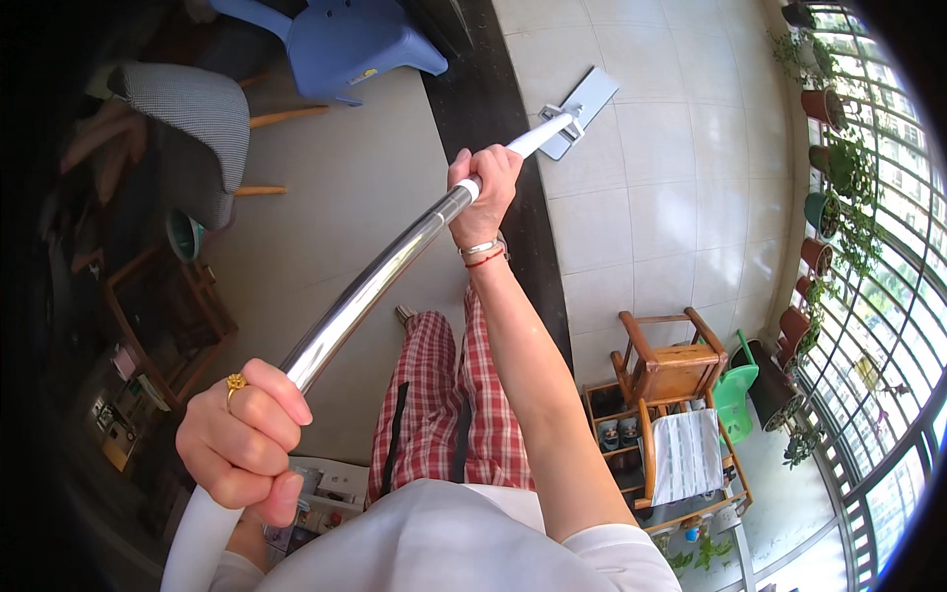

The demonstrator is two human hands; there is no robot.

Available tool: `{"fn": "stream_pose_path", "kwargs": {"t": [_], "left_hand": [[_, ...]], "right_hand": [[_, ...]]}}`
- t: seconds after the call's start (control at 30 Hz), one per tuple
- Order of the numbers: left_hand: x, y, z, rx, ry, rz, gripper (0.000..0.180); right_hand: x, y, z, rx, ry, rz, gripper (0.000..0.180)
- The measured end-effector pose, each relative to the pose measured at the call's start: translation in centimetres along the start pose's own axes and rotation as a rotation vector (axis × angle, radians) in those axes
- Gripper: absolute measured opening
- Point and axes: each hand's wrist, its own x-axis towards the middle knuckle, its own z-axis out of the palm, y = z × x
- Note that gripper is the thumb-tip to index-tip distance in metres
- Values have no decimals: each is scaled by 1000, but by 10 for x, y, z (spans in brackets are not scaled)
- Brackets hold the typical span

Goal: The person mops the tiled floor of a balcony and living room using a flat mop. They move around potted plants, a washing machine, and furniture while cleaning. The person briefly pauses to touch a plant and later moves a green bucket to continue mopping.

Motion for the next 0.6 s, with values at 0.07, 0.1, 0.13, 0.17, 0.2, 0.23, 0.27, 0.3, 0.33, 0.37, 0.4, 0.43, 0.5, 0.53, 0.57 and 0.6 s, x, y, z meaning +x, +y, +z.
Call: {"fn": "stream_pose_path", "kwargs": {"t": [0.07,0.1,0.13,0.17,0.2,0.23,0.27,0.3,0.33,0.37,0.4,0.43,0.5,0.53,0.57,0.6], "left_hand": [[13,-9,-8,30,-66,58,26],[19,-13,-9,41,-89,77,27],[25,-17,-11,52,-113,96,28],[29,-21,-11,77,-119,109,28],[33,-24,-11,102,-127,122,29],[36,-28,-11,125,-135,135,30],[39,-29,-12,139,-133,128,32],[43,-32,-13,140,-140,149,32],[49,-37,-14,142,-148,169,33],[58,-43,-16,143,-164,198,33],[66,-51,-17,138,-226,245,33],[70,-62,-13,160,-231,318,31],[58,-71,-2,192,-222,311,29],[52,-71,0,169,-219,277,27],[45,-69,2,141,-216,250,26],[38,-70,2,147,-215,253,25]], "right_hand": [[20,8,19,20,6,-15,27],[29,11,27,45,19,-15,27],[37,15,35,59,26,-25,26],[42,17,40,73,28,-29,26],[48,20,46,86,31,-32,25],[53,23,51,88,37,-43,25],[59,24,58,93,45,-57,24],[65,26,63,98,53,-69,24],[70,29,67,98,50,-56,23],[80,37,71,92,56,-72,23],[90,46,75,91,55,-91,23],[95,54,74,89,55,-110,23],[91,58,63,63,-77,-82,20],[87,59,59,38,-140,-72,19],[85,58,52,6,-201,-67,18],[85,55,45,-14,-260,-61,17]]}}
